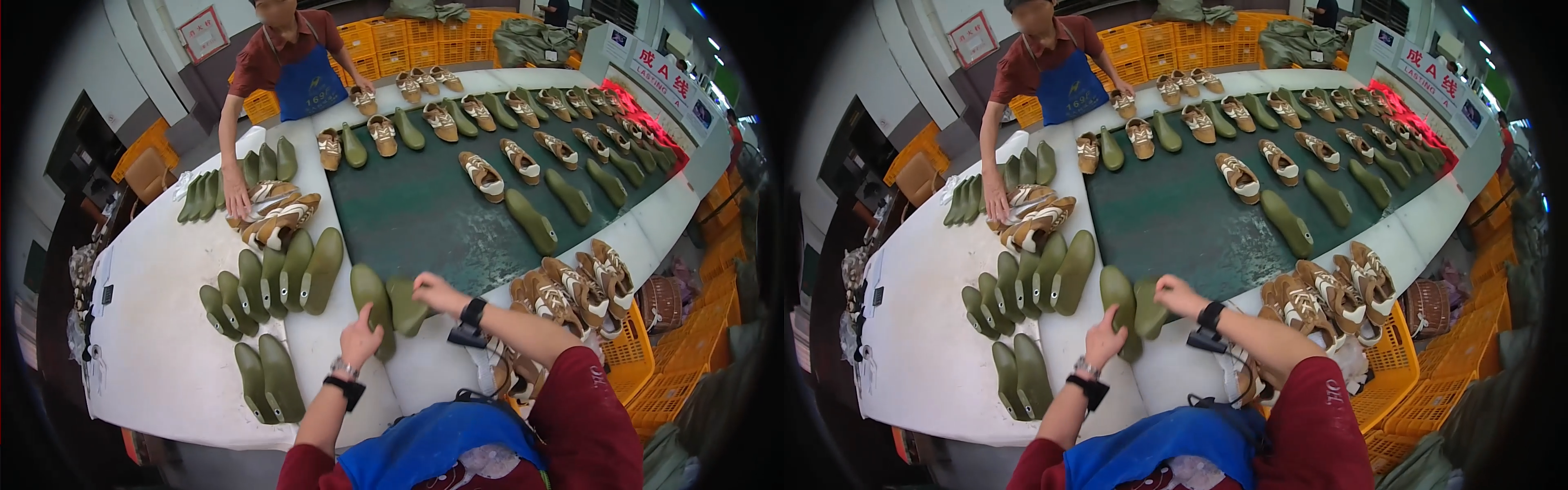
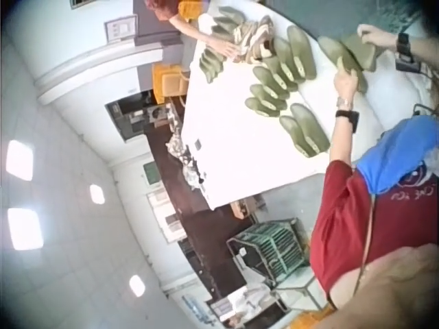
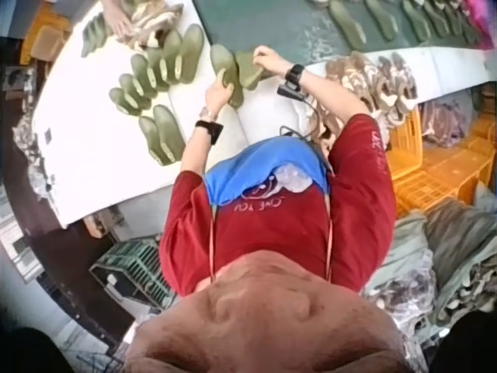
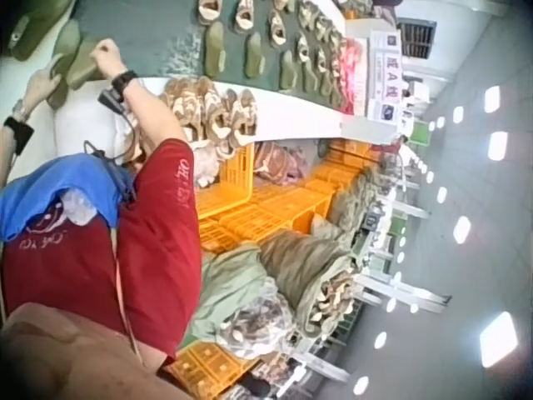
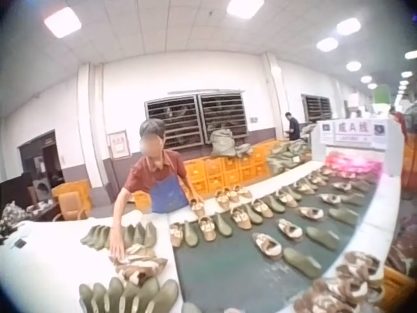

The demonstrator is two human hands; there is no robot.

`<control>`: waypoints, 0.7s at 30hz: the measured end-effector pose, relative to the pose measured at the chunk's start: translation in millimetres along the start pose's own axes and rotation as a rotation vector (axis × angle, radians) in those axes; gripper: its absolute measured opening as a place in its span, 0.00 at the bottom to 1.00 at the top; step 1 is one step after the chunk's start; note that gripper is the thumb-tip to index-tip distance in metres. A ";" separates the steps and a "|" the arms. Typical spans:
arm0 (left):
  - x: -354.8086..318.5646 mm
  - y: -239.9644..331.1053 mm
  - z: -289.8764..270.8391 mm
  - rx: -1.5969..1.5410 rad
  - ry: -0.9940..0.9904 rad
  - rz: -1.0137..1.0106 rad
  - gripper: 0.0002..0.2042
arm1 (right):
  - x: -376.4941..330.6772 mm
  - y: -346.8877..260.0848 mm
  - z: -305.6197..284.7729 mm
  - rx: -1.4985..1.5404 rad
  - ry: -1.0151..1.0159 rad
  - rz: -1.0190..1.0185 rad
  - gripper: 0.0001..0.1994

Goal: Organizing and preparing shoes and shoe lasts on a manufacturing production line.

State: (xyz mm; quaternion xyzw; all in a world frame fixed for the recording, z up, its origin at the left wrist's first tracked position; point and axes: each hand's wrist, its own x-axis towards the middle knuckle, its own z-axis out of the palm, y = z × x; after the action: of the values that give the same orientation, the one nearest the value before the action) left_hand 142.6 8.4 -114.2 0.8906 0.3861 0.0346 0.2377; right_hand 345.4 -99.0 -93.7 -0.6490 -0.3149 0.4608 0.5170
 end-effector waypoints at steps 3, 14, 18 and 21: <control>74.2 16.7 11.2 0.159 -0.047 0.057 0.27 | 19.9 -38.3 -74.1 0.193 0.086 0.203 0.04; 190.7 57.9 44.4 0.228 -0.016 -0.061 0.27 | 82.3 35.7 -186.7 -1.310 0.374 0.080 0.14; 213.8 62.5 46.3 0.206 -0.001 -0.103 0.28 | 94.8 57.4 -197.1 -1.315 0.365 0.146 0.15; 207.3 56.1 42.5 0.138 -0.028 -0.080 0.32 | 80.9 39.9 -196.2 -1.286 0.328 0.228 0.22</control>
State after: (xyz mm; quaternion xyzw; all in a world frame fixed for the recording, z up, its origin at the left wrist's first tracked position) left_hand 335.7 104.5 -151.8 0.8892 0.4193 -0.0138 0.1823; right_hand 554.4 -112.8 -146.1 -0.9184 -0.3736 0.1288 0.0170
